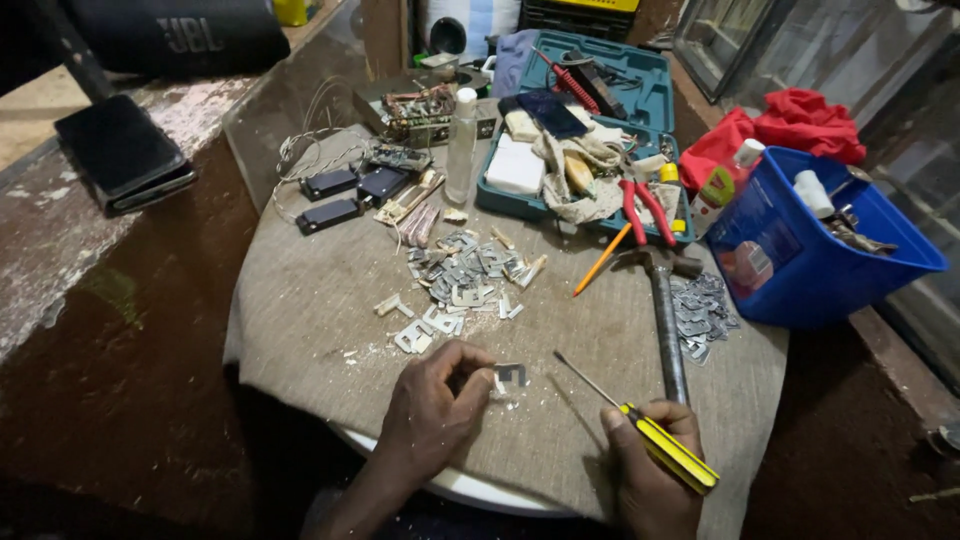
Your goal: The person uses a yellow utility knife to scrape and shape small white plastic pieces on a cloth-covered table. They repeatedly pick up individual pieces, scrape their edges, and place them back on the table among other similar pieces.
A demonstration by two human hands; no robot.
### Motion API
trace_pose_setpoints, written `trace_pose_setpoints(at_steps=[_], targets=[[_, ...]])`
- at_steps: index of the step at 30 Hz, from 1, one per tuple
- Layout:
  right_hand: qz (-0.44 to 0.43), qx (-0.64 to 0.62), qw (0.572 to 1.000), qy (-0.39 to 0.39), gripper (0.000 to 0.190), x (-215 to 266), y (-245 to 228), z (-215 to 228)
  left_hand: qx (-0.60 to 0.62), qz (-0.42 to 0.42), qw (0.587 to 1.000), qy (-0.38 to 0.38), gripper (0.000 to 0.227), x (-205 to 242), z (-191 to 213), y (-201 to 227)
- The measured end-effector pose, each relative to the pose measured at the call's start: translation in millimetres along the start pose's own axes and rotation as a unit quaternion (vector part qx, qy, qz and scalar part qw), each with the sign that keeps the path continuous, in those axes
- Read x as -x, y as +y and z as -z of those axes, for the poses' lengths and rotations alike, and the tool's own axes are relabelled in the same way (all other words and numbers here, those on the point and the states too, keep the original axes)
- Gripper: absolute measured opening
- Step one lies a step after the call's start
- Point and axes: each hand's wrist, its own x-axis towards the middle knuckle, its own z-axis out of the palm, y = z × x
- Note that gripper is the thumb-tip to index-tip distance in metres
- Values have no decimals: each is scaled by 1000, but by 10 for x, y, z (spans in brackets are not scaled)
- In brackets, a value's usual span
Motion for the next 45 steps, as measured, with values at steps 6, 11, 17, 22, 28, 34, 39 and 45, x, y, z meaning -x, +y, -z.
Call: trace_pose_setpoints(at_steps=[6, 11, 17, 22, 28, 34, 39, 45], targets=[[19, -176, 984, -34, 16, -302, 313, 187, 6, 54, 998, -32, 25, 47, -97, -5], [-77, -157, 984, 18, 12, -256, 174, 70, -186, -152, 971, -4, 33, -10, -382, -394], [66, -184, 981, -11, 32, -135, 178, 41, 84, -26, 995, 36, 28, 28, -58, -15], [-5, -173, 984, -48, 16, -369, 452, 228, 101, 89, 986, 93, 34, 37, 206, 164], [-84, -77, 993, -35, 29, -14, -112, -158, -50, 5, 999, -18, 28, -30, -79, -84], [-40, -76, 983, -160, 29, -355, 188, 15, -187, -29, 973, -130, 26, -196, -294, -150], [9, -19, 982, -189, 36, -397, 157, -72, -212, -102, 964, -121, 28, -232, -353, -257], [-12, -39, 978, -204, 28, -295, -98, -320, -231, -125, 957, -124, 28, -194, -326, -200]])
